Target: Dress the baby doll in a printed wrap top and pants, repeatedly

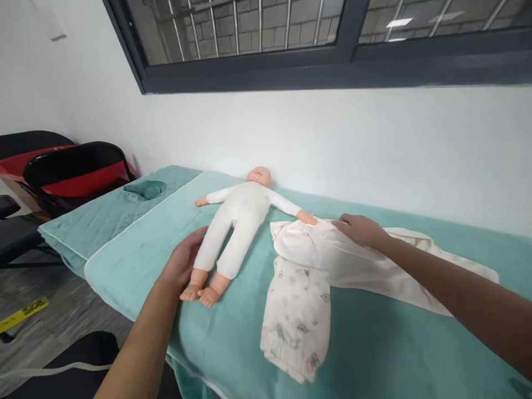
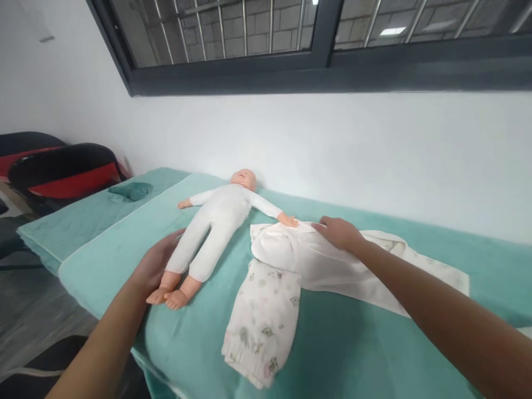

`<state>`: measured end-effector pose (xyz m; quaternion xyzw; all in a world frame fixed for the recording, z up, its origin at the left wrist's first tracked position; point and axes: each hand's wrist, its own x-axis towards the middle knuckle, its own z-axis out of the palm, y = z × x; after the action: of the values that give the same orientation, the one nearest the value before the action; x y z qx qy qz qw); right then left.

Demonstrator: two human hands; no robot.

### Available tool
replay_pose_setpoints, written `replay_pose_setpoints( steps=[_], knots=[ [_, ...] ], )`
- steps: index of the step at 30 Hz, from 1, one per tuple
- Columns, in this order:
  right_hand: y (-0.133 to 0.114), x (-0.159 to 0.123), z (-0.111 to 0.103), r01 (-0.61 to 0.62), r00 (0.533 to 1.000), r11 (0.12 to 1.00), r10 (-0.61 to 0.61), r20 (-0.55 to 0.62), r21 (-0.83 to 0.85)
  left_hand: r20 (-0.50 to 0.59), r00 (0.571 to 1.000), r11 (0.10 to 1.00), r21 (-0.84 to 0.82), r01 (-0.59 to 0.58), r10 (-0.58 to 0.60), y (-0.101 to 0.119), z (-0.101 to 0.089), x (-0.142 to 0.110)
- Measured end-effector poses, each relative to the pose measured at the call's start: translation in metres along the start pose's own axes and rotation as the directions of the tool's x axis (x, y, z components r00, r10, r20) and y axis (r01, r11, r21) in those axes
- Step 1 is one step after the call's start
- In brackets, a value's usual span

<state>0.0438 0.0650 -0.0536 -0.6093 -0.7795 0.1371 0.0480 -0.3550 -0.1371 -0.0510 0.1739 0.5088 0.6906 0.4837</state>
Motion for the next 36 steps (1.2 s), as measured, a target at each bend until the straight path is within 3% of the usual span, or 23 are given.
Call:
replay_pose_setpoints(
  steps=[2,4,5,7,8,9,10,11,13,15,18,20,23,25,28,30,33,36],
  knots=[
    [0.019,-0.029,-0.005,-0.014,1.000,0.997,0.015,0.012,-0.082,-0.100,0.991,0.996,0.026,-0.087,0.090,-0.007,-0.021,-0.022],
    [0.026,-0.056,-0.009,-0.014,1.000,0.995,0.016,0.023,-0.095,-0.223,0.955,0.979,0.092,-0.181,0.198,-0.022,-0.040,-0.049],
    [0.024,-0.069,-0.011,-0.005,1.000,0.996,0.007,0.021,-0.090,-0.288,0.922,0.962,0.162,-0.220,0.259,-0.033,-0.048,-0.064],
    [0.012,-0.096,-0.015,0.034,0.999,0.994,-0.035,-0.006,-0.104,-0.396,0.803,0.869,0.408,-0.280,0.445,-0.057,-0.056,-0.100],
    [0.004,-0.109,-0.018,0.065,0.997,0.990,-0.069,-0.028,-0.125,-0.399,0.716,0.767,0.569,-0.296,0.573,-0.070,-0.056,-0.117],
    [-0.005,-0.122,-0.020,0.100,0.993,0.984,-0.108,-0.047,-0.148,-0.292,0.675,0.645,0.676,-0.356,0.678,-0.082,-0.053,-0.134],
    [-0.015,-0.134,-0.023,0.137,0.987,0.977,-0.149,-0.062,-0.166,-0.132,0.672,0.533,0.726,-0.435,0.729,-0.092,-0.047,-0.148],
    [-0.025,-0.146,-0.025,0.169,0.980,0.971,-0.184,-0.077,-0.169,0.031,0.707,0.459,0.740,-0.492,0.707,-0.101,-0.039,-0.158],
    [-0.043,-0.168,-0.029,0.225,0.965,0.967,-0.238,-0.110,-0.119,0.230,0.803,0.446,0.732,-0.515,0.550,-0.111,-0.017,-0.168],
    [-0.061,-0.187,-0.028,0.267,0.951,0.964,-0.265,-0.158,-0.011,0.257,0.870,0.489,0.744,-0.456,0.421,-0.113,0.008,-0.165],
    [-0.088,-0.211,-0.018,0.342,0.928,0.928,-0.309,-0.207,0.150,0.280,0.923,0.534,0.754,-0.382,0.265,-0.109,0.045,-0.155],
    [-0.104,-0.225,-0.007,0.433,0.899,0.873,-0.401,-0.179,0.223,0.349,0.931,0.675,0.661,-0.327,0.109,-0.108,0.064,-0.156],
    [-0.122,-0.249,0.003,0.602,0.778,0.734,-0.627,-0.026,0.315,0.439,0.898,0.927,0.339,-0.158,-0.007,-0.109,0.077,-0.172],
    [-0.128,-0.267,0.005,0.641,0.715,0.682,-0.698,0.050,0.351,0.447,0.892,0.994,0.106,0.020,-0.065,-0.112,0.077,-0.185],
    [-0.127,-0.295,0.005,0.606,0.745,0.718,-0.663,0.070,0.342,0.499,0.849,0.956,-0.120,0.266,-0.174,-0.115,0.071,-0.196],
    [-0.125,-0.311,0.005,0.586,0.758,0.732,-0.647,0.087,0.347,0.516,0.837,0.932,-0.181,0.315,-0.182,-0.118,0.070,-0.198],
    [-0.121,-0.323,0.008,0.535,0.783,0.745,-0.614,0.095,0.398,0.414,0.903,0.946,-0.234,0.224,-0.111,-0.121,0.077,-0.198],
    [-0.110,-0.320,0.011,0.311,0.929,0.796,-0.369,0.010,0.519,0.365,0.931,0.953,-0.283,0.108,0.003,-0.119,0.090,-0.199]
  ],
)
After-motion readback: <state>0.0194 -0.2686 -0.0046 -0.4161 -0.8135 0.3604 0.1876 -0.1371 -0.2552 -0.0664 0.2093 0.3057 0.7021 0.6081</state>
